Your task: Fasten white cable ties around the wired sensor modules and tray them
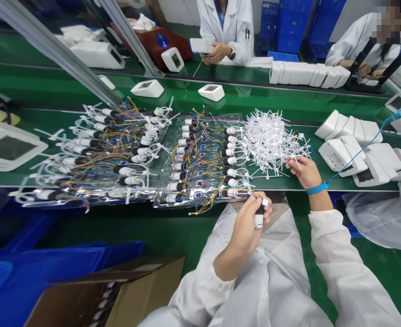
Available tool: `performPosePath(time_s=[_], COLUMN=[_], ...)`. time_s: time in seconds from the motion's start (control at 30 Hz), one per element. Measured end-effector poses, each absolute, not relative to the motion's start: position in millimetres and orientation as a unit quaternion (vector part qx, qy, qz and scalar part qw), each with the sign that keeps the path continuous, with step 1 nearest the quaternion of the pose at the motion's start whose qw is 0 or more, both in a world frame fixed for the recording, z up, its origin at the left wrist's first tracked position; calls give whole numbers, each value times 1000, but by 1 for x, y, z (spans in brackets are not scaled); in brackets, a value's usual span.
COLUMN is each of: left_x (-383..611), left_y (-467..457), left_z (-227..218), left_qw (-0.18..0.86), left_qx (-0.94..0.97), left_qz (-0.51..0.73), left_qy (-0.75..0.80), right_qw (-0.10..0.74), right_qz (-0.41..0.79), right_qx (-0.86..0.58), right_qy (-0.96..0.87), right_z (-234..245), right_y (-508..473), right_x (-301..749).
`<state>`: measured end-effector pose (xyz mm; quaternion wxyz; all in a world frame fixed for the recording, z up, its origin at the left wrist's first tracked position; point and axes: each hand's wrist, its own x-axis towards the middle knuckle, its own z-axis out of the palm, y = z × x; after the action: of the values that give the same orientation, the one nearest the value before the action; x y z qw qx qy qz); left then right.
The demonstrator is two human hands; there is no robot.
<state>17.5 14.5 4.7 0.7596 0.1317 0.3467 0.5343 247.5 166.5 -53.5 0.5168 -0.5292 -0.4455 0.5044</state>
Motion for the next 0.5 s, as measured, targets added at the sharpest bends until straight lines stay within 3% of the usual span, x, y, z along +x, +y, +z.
performPosePath(time_s=[0.5], left_x=[54], left_y=[62], left_z=[4], left_qw=[738], left_qx=[95], left_qz=[599], left_qy=[297], right_qw=[623], right_qz=[371], right_qx=[-541], right_qy=[-425], right_z=[-77], right_y=[142], right_x=[242])
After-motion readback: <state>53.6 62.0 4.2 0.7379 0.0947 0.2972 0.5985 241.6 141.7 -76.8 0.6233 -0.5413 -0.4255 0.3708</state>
